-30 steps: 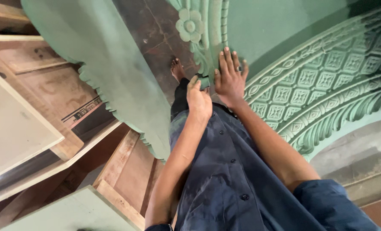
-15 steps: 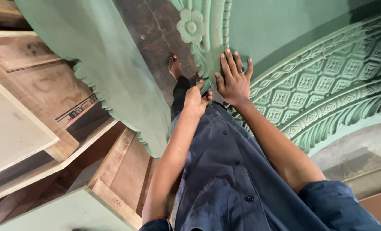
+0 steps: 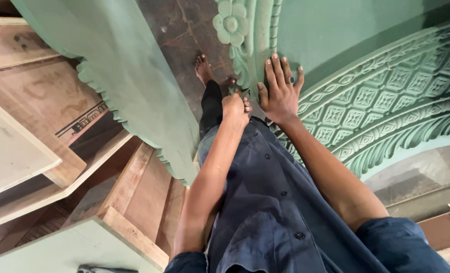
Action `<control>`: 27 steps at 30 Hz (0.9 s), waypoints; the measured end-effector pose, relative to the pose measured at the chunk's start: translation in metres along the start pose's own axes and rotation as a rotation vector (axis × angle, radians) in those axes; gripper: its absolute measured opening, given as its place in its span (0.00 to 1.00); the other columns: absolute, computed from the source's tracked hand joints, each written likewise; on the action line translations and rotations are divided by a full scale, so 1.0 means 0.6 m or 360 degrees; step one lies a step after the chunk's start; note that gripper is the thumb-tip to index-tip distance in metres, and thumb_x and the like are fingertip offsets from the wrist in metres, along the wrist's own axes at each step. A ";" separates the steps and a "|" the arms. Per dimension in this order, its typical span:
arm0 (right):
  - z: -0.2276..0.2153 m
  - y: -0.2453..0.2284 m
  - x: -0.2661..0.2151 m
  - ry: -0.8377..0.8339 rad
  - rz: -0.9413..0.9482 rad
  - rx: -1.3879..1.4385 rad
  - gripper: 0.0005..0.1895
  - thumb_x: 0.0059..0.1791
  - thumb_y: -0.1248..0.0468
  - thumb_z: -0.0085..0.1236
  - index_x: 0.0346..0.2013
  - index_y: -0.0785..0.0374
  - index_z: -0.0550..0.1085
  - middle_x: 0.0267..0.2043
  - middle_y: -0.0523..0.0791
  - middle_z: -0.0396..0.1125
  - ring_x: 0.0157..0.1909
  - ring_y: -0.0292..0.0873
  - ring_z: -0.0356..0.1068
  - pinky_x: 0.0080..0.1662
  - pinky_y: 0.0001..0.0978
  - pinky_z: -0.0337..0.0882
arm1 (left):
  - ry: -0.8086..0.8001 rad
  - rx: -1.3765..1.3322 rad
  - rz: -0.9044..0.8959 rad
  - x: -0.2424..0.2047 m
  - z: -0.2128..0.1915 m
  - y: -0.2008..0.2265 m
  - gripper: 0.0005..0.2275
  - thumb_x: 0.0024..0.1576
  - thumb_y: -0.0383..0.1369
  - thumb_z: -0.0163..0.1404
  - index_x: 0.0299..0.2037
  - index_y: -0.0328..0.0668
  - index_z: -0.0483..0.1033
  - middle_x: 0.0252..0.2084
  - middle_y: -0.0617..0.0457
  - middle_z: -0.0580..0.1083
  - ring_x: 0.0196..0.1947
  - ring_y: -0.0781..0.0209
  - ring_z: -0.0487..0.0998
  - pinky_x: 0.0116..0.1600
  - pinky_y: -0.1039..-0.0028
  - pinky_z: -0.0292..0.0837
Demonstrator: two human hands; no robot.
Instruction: The person smooths the surface of a large, light green carved wooden panel using a sanding block. They work along the edges and detailed floral patterns, moving the block back and forth to refine the finish.
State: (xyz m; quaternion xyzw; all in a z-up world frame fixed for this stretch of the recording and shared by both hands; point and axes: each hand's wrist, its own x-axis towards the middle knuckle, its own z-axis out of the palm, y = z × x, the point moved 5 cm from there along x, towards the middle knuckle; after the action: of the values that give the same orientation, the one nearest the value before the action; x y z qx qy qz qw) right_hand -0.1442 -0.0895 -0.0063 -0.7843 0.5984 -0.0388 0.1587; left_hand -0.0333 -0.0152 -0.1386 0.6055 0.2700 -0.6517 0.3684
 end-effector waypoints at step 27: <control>0.001 -0.001 -0.004 -0.0019 0.0006 -0.0034 0.32 0.59 0.55 0.49 0.75 0.64 0.60 0.81 0.49 0.49 0.82 0.51 0.44 0.74 0.64 0.33 | -0.0233 0.0111 0.0100 -0.067 0.013 0.020 0.20 0.65 0.33 0.45 0.67 0.58 0.59 0.20 0.56 0.61 0.13 0.68 0.58 0.16 0.76 0.52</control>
State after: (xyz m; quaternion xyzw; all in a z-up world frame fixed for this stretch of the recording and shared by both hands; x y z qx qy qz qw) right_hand -0.1445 -0.0870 -0.0063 -0.7851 0.5993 -0.0273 0.1539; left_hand -0.0283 -0.0220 -0.0966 0.5769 0.2005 -0.6912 0.3862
